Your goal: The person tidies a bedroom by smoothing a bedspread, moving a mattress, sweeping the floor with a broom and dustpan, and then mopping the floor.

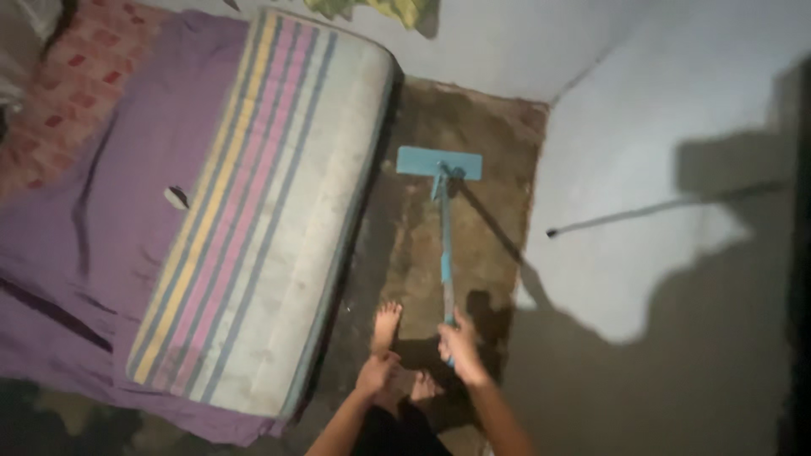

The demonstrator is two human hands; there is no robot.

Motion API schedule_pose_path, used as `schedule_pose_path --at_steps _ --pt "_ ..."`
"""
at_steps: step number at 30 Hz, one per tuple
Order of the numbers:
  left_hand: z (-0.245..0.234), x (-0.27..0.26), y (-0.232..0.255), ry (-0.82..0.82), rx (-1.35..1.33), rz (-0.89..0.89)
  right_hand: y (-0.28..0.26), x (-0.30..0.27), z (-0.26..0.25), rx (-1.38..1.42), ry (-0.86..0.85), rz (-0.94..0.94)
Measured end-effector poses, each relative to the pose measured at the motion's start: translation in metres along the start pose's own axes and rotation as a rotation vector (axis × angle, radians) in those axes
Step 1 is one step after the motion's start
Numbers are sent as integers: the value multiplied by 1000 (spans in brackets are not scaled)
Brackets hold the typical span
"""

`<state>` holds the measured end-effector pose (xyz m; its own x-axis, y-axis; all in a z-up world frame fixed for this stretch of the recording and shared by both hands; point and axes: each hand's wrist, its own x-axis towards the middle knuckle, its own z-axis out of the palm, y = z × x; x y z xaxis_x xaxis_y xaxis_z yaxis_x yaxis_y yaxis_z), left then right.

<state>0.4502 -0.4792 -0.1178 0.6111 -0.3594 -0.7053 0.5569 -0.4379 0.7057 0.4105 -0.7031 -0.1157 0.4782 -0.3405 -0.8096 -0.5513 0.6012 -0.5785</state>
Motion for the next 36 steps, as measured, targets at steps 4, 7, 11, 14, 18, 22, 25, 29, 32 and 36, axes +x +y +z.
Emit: schedule_pose_path --at_steps 4,7,11,14,18,22,25,29,32,36 --pt "-28 26 42 -44 -159 -120 -88 108 71 5 -91 -131" --pt "-65 37 72 45 198 388 -149 178 127 -13 7 -111" --pt "-100 48 102 125 743 522 -180 211 128 16 -66 -161" --pt "-111 59 102 107 64 1 -173 198 91 48 -14 -71" --pt "-103 79 71 85 144 114 -140 153 18 -97 45 -108" --pt "-61 87 39 -30 149 107 -83 81 -50 58 -96 -134" --pt "-17 87 34 -159 -12 123 -11 2 -72 -236 251 -44" --pt "26 80 30 -194 16 72 61 -94 -95 -223 289 13" --pt "44 66 30 -445 2 -91 77 -126 -108 -337 336 162" --pt "53 46 43 -268 287 167 44 -85 -108 -413 331 187"
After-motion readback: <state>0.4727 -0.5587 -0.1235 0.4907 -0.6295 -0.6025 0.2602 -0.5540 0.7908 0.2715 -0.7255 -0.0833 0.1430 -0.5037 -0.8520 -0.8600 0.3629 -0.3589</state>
